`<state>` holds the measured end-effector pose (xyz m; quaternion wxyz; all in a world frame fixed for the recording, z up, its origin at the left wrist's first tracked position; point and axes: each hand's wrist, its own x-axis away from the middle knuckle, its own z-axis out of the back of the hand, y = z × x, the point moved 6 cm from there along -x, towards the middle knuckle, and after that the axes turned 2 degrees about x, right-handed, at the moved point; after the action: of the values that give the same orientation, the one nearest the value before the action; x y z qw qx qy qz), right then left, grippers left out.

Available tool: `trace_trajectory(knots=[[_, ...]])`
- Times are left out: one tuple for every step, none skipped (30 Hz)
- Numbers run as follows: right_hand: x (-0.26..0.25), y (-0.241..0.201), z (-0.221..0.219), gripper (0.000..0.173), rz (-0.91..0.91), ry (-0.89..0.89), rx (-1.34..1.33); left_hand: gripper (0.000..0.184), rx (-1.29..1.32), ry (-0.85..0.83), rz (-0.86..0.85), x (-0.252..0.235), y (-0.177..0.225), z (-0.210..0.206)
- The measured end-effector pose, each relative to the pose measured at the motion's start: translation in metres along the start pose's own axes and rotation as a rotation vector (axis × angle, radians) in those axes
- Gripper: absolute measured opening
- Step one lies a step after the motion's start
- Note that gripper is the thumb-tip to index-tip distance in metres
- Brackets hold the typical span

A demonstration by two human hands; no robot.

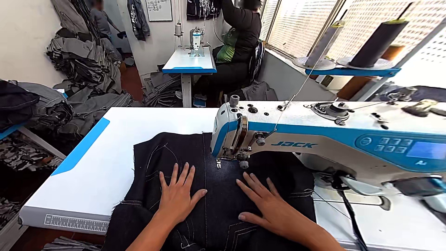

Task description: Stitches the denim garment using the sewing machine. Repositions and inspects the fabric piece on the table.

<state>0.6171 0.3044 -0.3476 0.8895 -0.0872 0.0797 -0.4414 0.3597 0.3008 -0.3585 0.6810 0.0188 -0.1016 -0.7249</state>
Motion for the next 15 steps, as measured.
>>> trace_trajectory(knots=[[0.009, 0.001, 0.016, 0.085, 0.048, 0.138, -0.05, 0.088, 0.024, -0.021, -0.008, 0.003, 0.004, 0.006], [0.021, 0.003, 0.035, 0.067, 0.079, 0.282, -0.069, 0.084, 0.06, -0.01, -0.038, 0.009, 0.012, 0.013], [0.04, 0.008, 0.054, 0.051, 0.079, 0.412, -0.077, 0.08, 0.094, 0.051, -0.099, 0.018, 0.022, 0.019], [0.063, 0.015, 0.072, 0.04, 0.045, 0.521, -0.085, 0.075, 0.129, 0.128, -0.183, 0.028, 0.035, 0.023], [0.089, 0.024, 0.086, 0.035, -0.026, 0.615, -0.079, 0.07, 0.154, 0.195, -0.276, 0.038, 0.049, 0.023], [0.116, 0.035, 0.095, 0.034, -0.132, 0.696, -0.052, 0.067, 0.158, 0.243, -0.367, 0.047, 0.062, 0.02], [0.143, 0.048, 0.095, 0.037, -0.26, 0.752, -0.005, 0.066, 0.143, 0.254, -0.442, 0.054, 0.074, 0.01], [0.172, 0.062, 0.088, 0.04, -0.395, 0.76, 0.038, 0.065, 0.114, 0.244, -0.502, 0.062, 0.082, -0.003], [0.202, 0.075, 0.073, 0.041, -0.515, 0.718, 0.073, 0.066, 0.08, 0.241, -0.549, 0.07, 0.088, -0.018], [0.232, 0.085, 0.051, 0.038, -0.613, 0.642, 0.091, 0.073, 0.04, 0.269, -0.583, 0.075, 0.09, -0.028], [0.262, 0.093, 0.024, 0.033, -0.697, 0.535, 0.088, 0.078, 0.007, 0.292, -0.598, 0.077, 0.091, -0.034], [0.289, 0.096, -0.007, 0.027, -0.785, 0.398, 0.05, 0.081, -0.013, 0.296, -0.609, 0.077, 0.089, -0.036], [0.313, 0.094, -0.041, 0.026, -0.894, 0.23, -0.036, 0.083, -0.021, 0.294, -0.623, 0.076, 0.088, -0.035], [0.332, 0.085, -0.073, 0.032, -1.005, 0.046, -0.138, 0.084, -0.022, 0.289, -0.633, 0.076, 0.087, -0.035], [0.347, 0.074, -0.101, 0.039, -1.08, -0.105, -0.223, 0.085, -0.023, 0.281, -0.642, 0.075, 0.086, -0.034]])
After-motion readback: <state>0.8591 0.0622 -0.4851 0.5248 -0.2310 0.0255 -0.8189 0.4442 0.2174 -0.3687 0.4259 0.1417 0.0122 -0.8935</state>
